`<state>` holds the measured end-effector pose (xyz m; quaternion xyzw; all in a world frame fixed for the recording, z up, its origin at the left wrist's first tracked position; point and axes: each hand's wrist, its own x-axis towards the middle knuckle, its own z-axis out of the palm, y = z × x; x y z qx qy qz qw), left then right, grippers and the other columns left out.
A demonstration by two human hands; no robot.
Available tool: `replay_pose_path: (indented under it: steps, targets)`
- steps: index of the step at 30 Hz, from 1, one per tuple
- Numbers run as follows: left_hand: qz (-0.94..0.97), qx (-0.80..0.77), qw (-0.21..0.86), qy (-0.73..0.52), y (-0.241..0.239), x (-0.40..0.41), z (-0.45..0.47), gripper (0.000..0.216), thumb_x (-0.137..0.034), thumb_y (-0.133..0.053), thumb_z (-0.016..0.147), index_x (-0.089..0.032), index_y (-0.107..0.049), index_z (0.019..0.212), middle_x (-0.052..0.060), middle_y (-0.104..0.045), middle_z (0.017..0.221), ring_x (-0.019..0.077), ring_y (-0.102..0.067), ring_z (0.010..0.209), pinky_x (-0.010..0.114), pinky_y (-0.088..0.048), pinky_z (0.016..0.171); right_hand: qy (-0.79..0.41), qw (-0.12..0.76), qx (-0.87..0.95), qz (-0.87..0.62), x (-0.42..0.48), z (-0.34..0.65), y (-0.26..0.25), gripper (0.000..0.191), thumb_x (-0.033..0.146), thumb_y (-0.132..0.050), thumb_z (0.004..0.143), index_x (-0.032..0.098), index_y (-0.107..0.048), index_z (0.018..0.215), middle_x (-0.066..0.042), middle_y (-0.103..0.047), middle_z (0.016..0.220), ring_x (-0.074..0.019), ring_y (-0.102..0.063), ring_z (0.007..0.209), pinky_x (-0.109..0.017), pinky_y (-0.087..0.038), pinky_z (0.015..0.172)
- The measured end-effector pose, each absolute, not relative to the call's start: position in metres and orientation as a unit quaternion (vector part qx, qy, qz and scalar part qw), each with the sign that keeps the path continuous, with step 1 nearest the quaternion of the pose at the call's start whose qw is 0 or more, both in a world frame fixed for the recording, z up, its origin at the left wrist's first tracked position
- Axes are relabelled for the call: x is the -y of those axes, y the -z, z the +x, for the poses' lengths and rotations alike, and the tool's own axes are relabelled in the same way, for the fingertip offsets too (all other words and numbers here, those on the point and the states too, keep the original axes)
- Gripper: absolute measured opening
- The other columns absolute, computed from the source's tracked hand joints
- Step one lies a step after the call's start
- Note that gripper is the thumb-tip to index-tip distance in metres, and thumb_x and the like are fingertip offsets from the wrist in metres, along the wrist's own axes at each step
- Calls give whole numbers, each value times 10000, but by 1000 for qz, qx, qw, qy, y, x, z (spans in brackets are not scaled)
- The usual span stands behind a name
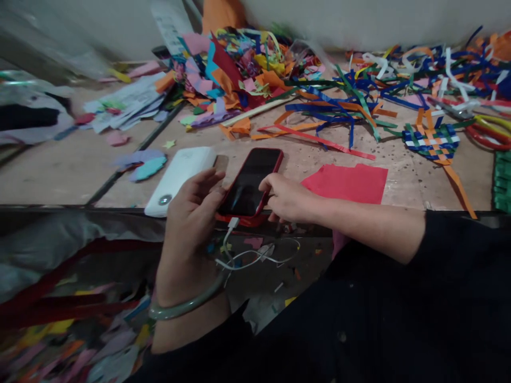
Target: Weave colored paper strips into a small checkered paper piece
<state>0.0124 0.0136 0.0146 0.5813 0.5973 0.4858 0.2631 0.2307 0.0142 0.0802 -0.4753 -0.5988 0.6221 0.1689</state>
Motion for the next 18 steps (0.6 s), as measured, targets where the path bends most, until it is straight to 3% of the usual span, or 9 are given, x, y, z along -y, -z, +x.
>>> replay_pose_path:
  steps: [18]
  targets:
    - [579, -619, 238, -474, -15, -12, 17, 450, -408, -712, 803, -226, -690, 1213, 137, -750, 1272, 316, -695, 1220, 541, -547, 1083, -645, 195, 586, -449, -16, 237, -68, 317, -43, -426, 830, 241, -391, 965, 13, -597, 909, -103, -623, 655, -193, -474, 485]
